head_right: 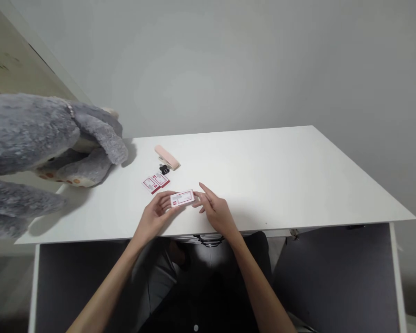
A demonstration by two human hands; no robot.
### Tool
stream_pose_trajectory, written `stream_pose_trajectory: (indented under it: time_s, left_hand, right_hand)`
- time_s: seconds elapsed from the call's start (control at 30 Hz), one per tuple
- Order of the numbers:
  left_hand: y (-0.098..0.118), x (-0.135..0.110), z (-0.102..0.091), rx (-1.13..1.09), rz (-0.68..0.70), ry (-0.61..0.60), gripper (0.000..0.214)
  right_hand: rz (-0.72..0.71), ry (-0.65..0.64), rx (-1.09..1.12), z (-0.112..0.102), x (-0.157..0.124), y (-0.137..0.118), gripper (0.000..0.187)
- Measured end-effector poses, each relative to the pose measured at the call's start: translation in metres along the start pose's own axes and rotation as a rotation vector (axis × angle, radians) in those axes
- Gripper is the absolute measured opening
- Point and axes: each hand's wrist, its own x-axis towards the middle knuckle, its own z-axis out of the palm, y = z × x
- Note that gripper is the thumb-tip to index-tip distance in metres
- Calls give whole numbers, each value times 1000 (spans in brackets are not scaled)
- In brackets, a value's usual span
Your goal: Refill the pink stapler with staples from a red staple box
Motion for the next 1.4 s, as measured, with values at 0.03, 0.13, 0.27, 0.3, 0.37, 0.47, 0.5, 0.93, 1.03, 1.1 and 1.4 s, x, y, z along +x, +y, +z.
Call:
stream_pose_trajectory:
  time_s: [0.03,0.13,0.27,0.3,0.37,0.47,0.5,0.93,1.03,1.1,1.4]
  left_hand:
    - [-1,-3,-10,59,23,52,51]
    - [-2,-14,-51,334,84,192,48]
    - [-1,-25,-111,554,70,248,50]
    - [0,-26,-123,584,30,227,54]
    - [0,-25,-141,634,-44,206,63]
    - [-3,-18,-157,605,-60,185,77]
    - [-5,-15,-159,583,-34,193,80]
    - [-21,6,-142,676,53,480,58]
    - [-19,11,-137,679,38,500,57]
    - [-18,12,-136,640,36,516,56]
    - [-12,0,-135,510,-43,612,15]
  right_hand:
    - [-13,-3,33,1,0,0,60]
    - [-38,-9,72,2,-1,2,56]
    - [-42,-8,82,2,-2,3,51]
    - [-42,-9,86,2,-2,3,50]
    - [-40,-9,92,3,-2,3,50]
    - [-38,-9,98,3,-2,2,50]
    - [-40,-10,99,3,-2,2,50]
    - [-43,-7,94,3,-2,3,47]
    - [-45,-10,93,3,-2,4,47]
    - [-44,-10,91,3,-2,4,46]
    - [-18,-25,60,3,-4,0,38]
